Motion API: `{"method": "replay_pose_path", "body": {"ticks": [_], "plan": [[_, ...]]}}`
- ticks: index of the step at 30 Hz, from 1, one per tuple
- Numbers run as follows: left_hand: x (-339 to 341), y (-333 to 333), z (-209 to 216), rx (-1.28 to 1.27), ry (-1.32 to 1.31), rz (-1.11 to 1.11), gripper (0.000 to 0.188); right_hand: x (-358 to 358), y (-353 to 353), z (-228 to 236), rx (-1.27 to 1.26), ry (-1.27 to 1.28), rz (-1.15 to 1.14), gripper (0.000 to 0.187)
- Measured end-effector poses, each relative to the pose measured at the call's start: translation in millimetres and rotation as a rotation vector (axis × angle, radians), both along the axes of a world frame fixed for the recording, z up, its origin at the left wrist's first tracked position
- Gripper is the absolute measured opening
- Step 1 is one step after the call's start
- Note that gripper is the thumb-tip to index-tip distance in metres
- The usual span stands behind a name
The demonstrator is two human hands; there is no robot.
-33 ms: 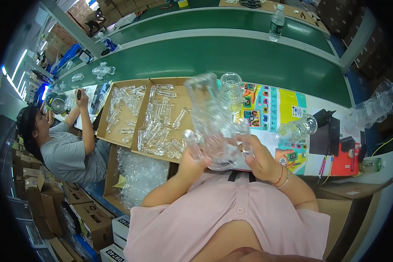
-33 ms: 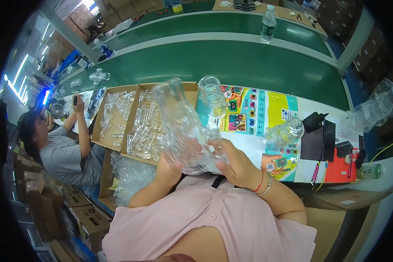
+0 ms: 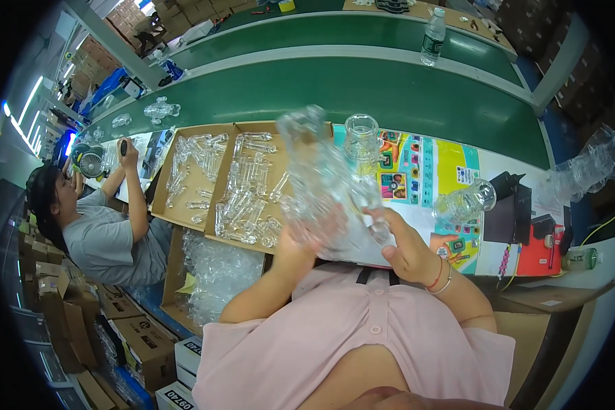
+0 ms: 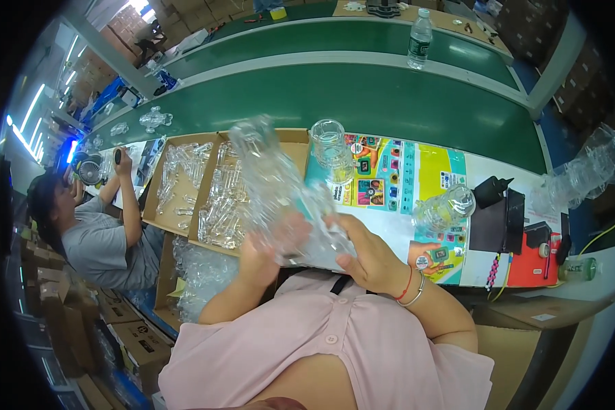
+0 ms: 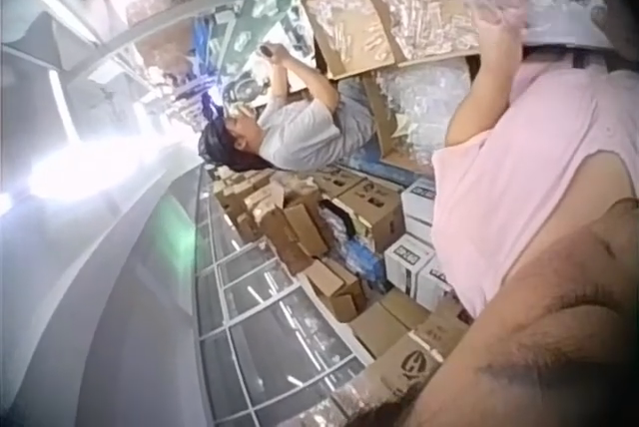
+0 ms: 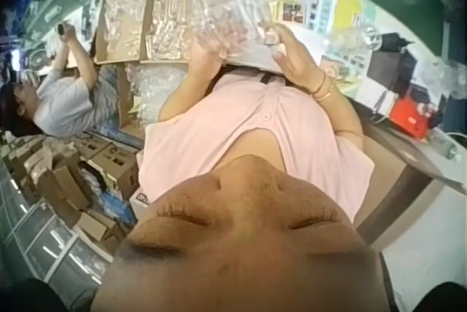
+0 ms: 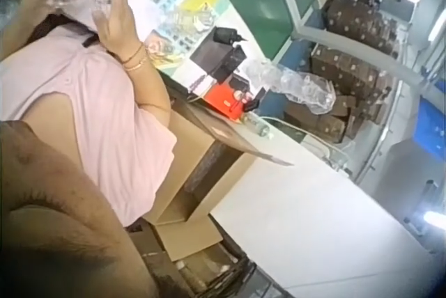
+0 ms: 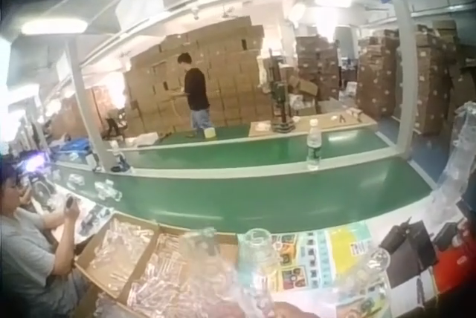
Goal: Cleaning glassware components with an air blower and packing them into boxes on an assembly line.
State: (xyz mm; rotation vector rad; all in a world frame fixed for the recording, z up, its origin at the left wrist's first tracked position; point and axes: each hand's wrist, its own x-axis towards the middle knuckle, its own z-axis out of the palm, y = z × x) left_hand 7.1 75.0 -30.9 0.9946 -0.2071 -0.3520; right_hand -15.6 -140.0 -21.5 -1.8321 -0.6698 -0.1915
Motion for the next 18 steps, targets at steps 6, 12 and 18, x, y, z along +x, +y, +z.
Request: {"method": "replay_pose_path", "body": {"ticks": [6, 12, 18], "plan": [[150.2, 31.3, 21.2, 0.138, -0.231, 0.338, 0.063, -11.5, -26.6, -10.6, -0.198, -0.239, -0.294, 0.040], [299.5, 14.8, -24.3, 0.519, -0.020, 0.317, 0.035, -34.0, -63.2, -18.2, 0.198, -0.359, -0.687, 0.033], [360.3, 15.6, -112.0, 1.165, -0.258, 0.805, 0.036, -28.4, -113.9, 3.8, 0.361, -0.720, -1.132, 0.036]]}}
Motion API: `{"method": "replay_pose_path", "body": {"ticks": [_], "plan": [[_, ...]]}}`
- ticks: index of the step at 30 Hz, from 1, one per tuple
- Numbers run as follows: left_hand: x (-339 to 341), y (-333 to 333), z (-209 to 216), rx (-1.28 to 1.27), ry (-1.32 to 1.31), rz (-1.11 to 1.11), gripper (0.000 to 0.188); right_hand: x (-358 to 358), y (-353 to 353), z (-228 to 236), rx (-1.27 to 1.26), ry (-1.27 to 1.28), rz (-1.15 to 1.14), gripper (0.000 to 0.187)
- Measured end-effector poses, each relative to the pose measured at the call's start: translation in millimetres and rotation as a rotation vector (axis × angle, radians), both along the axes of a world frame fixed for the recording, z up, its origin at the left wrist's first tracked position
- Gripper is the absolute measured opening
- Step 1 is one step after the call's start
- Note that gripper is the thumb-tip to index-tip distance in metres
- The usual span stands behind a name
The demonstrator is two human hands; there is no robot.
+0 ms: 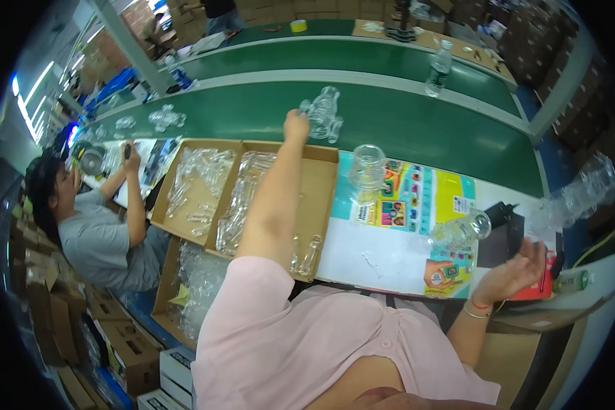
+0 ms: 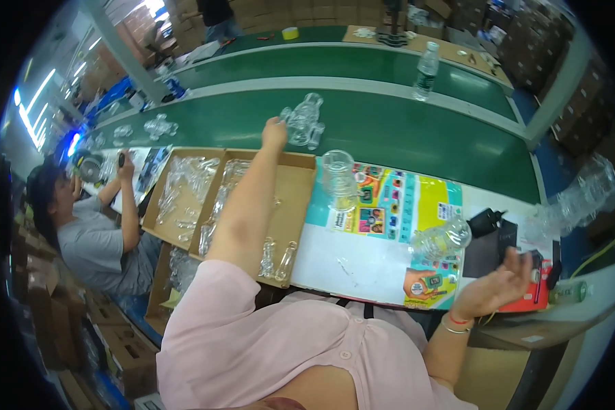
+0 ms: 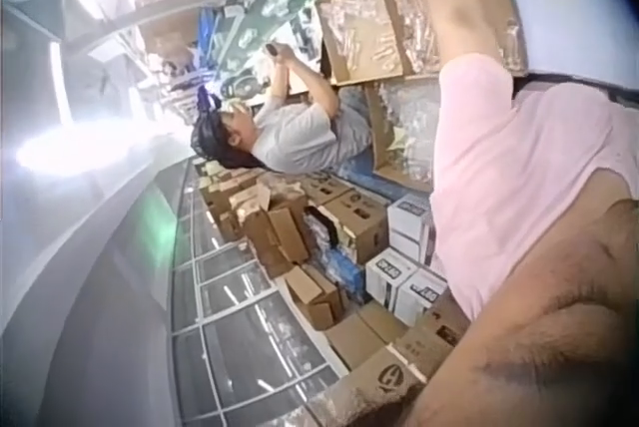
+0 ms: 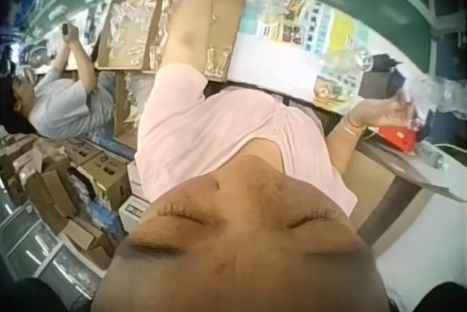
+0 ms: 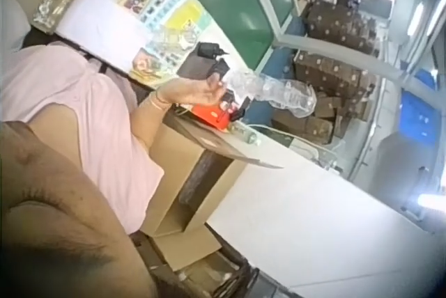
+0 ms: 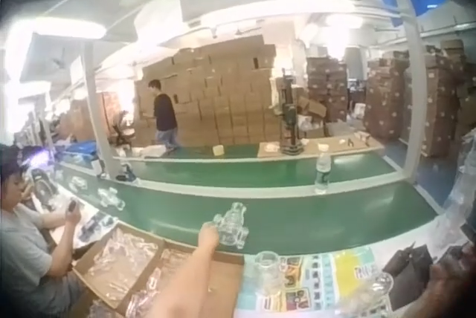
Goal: Cleaning glassware components with an air blower and packing them into boxes on an assembly line.
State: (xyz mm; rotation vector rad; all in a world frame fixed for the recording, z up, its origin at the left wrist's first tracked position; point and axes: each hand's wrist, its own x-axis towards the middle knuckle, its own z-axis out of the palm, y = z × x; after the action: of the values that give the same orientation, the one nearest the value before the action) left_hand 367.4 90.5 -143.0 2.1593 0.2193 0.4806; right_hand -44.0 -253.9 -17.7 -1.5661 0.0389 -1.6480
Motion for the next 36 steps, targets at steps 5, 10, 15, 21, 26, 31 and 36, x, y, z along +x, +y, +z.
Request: {"method": "replay_pose_path", "body": {"ticks": [5, 10, 15, 21, 26, 31, 36], "plan": [[-45.6, -3.7, 38.8, 0.456, -0.119, -0.055, 0.037, -1.8, -84.6, -53.9, 0.235, 0.333, -0.457, 0.049], [-85.4, 83.6, 65.9, 0.507, -0.321, -0.281, 0.023, 12.5, -123.3, -124.7, 0.146, 0.307, -0.379, 0.066], [-133.2, 223.1, 56.3, 0.518, 0.013, 0.190, 0.024, 31.3, -119.3, -130.6, 0.335, 0.455, -0.238, 0.063], [-188.2, 317.9, 30.4, 0.432, 0.335, 0.210, 0.027, 34.1, -154.6, -171.9, 0.466, 0.610, 0.011, 0.052], [-209.8, 320.7, 38.7, 0.279, 0.456, -0.091, 0.035, 32.4, -157.9, -178.8, 0.072, 0.842, -0.162, 0.043], [-202.5, 297.4, 44.4, 0.344, 0.508, -0.211, 0.044, 44.3, -146.3, -159.8, 0.058, 0.845, -0.145, 0.042], [-192.1, 294.5, 44.5, 0.546, 0.618, -0.369, 0.049, 50.3, -147.5, -159.9, -0.037, 0.838, -0.237, 0.030]]}}
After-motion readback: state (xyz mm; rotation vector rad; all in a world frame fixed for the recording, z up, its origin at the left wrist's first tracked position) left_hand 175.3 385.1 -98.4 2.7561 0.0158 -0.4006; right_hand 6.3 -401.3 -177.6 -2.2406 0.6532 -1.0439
